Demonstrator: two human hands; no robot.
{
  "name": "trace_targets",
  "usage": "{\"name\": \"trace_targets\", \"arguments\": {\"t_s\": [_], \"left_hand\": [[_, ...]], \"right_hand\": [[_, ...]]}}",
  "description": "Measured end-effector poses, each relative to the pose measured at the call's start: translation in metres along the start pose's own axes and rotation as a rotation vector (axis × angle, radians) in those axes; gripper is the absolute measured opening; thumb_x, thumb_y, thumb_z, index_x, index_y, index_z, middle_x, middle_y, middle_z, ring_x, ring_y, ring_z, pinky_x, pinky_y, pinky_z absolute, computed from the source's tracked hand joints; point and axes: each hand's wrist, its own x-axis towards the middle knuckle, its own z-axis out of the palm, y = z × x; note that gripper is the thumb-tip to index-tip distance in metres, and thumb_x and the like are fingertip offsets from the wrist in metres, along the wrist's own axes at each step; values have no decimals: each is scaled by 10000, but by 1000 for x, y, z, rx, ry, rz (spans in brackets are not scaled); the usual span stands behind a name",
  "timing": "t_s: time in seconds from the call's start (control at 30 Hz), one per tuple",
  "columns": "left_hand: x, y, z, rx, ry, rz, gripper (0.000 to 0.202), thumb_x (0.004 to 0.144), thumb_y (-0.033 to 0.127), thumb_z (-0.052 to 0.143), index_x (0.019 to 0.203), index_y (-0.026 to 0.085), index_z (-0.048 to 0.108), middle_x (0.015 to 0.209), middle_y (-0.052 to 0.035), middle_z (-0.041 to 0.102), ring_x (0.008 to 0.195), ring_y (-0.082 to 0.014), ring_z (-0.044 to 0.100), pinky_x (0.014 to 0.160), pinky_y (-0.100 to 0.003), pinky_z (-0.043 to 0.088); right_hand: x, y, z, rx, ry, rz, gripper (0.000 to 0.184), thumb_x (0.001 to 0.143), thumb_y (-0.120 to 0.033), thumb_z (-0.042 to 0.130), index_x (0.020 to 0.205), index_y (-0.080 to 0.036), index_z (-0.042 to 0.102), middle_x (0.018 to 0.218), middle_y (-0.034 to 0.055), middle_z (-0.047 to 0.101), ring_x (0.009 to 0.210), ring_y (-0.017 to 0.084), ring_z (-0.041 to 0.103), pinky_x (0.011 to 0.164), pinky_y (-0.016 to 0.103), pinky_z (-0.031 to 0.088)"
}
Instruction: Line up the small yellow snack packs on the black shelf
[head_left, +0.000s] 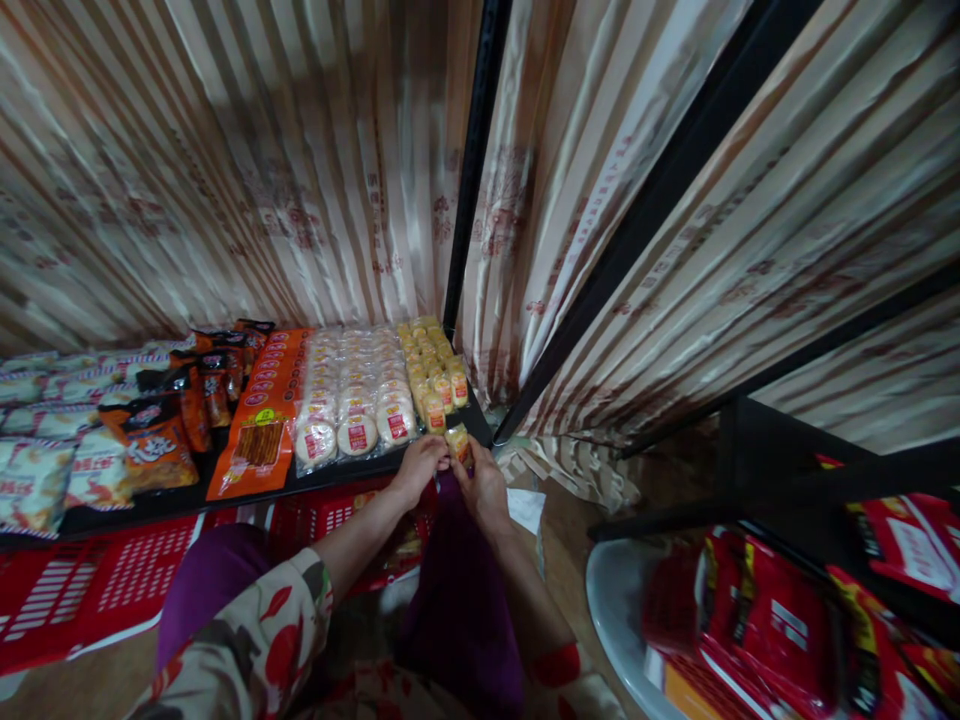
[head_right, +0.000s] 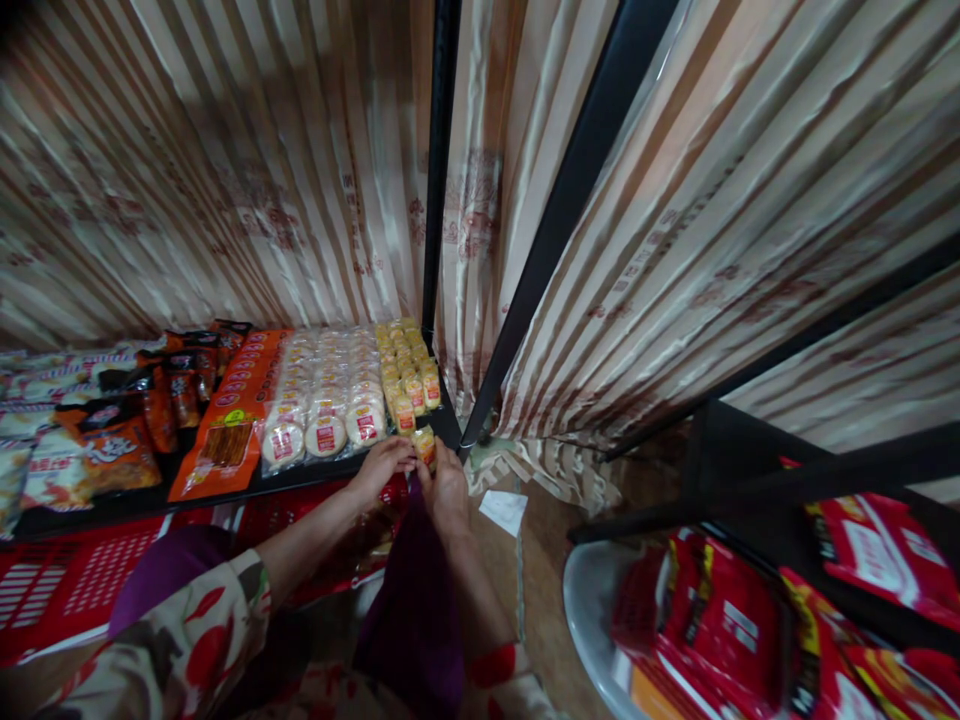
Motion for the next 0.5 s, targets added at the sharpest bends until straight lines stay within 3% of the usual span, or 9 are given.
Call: {"name": "trace_targets", "arguments": {"t_s": [0.23, 0.5], "left_hand": [[6, -1, 3, -43, -1, 68, 89, 657, 93, 599, 714, 139, 650, 823, -49, 672, 730, -128, 617, 788, -310, 490], [11, 3, 6, -34, 34, 98, 152, 677, 101, 576, 791, 152, 661, 885, -61, 670, 801, -148, 617, 763, -289, 498]], "right_hand": [[13, -2, -1, 20, 55, 86, 502, 842, -375, 475, 1246, -78, 499, 1126, 185, 627, 989, 256, 605, 863, 391, 481], [35, -16, -1, 14, 82, 117, 481, 851, -347, 461, 1277, -125, 477, 1126, 158, 622, 971, 234, 603, 833, 353, 471]]}}
